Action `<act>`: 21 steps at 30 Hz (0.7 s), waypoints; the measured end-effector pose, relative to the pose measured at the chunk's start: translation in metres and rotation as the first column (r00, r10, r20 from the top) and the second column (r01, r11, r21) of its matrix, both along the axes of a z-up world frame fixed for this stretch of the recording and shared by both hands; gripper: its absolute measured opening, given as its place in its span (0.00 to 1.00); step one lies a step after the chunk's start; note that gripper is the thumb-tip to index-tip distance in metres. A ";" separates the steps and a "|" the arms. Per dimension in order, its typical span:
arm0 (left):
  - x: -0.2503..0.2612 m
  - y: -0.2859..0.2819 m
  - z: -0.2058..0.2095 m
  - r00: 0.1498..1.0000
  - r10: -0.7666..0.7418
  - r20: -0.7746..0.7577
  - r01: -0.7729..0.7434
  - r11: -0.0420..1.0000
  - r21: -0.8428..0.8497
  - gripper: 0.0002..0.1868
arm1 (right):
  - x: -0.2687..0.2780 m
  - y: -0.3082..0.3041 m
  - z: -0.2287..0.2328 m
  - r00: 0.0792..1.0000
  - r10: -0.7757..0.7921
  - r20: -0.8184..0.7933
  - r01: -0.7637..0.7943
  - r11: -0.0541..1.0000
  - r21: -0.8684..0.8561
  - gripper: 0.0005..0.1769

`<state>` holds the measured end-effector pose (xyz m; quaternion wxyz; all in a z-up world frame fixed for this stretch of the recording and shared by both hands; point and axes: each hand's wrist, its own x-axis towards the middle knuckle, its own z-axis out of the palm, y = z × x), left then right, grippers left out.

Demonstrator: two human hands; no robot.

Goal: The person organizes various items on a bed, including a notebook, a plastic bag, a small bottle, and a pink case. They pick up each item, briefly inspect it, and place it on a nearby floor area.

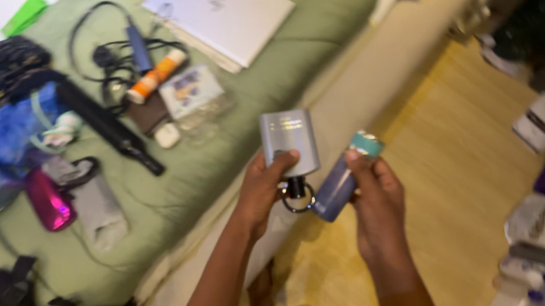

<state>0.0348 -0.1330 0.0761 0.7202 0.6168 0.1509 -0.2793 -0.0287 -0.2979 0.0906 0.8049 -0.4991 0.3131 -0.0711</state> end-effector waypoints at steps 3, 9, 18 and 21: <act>-0.032 -0.053 -0.020 0.987 -0.157 -0.026 0.158 0.987 0.018 0.23 | -0.057 -0.061 -0.024 0.990 -0.131 -0.048 0.129 0.991 -0.040 0.09; -0.129 -0.147 -0.074 0.890 -0.449 -0.078 0.456 0.878 0.144 0.19 | -0.209 -0.152 -0.083 0.873 -0.459 -0.165 0.456 0.888 -0.055 0.12; -0.280 -0.257 -0.125 0.611 -0.728 -0.311 0.761 0.648 -0.022 0.22 | -0.436 -0.186 -0.136 0.539 -0.766 -0.349 0.783 0.609 -0.127 0.11; -0.323 -0.276 -0.139 0.520 -0.735 -0.435 0.719 0.651 -0.242 0.31 | -0.477 -0.181 -0.149 0.480 -0.811 -0.333 0.830 0.543 -0.125 0.14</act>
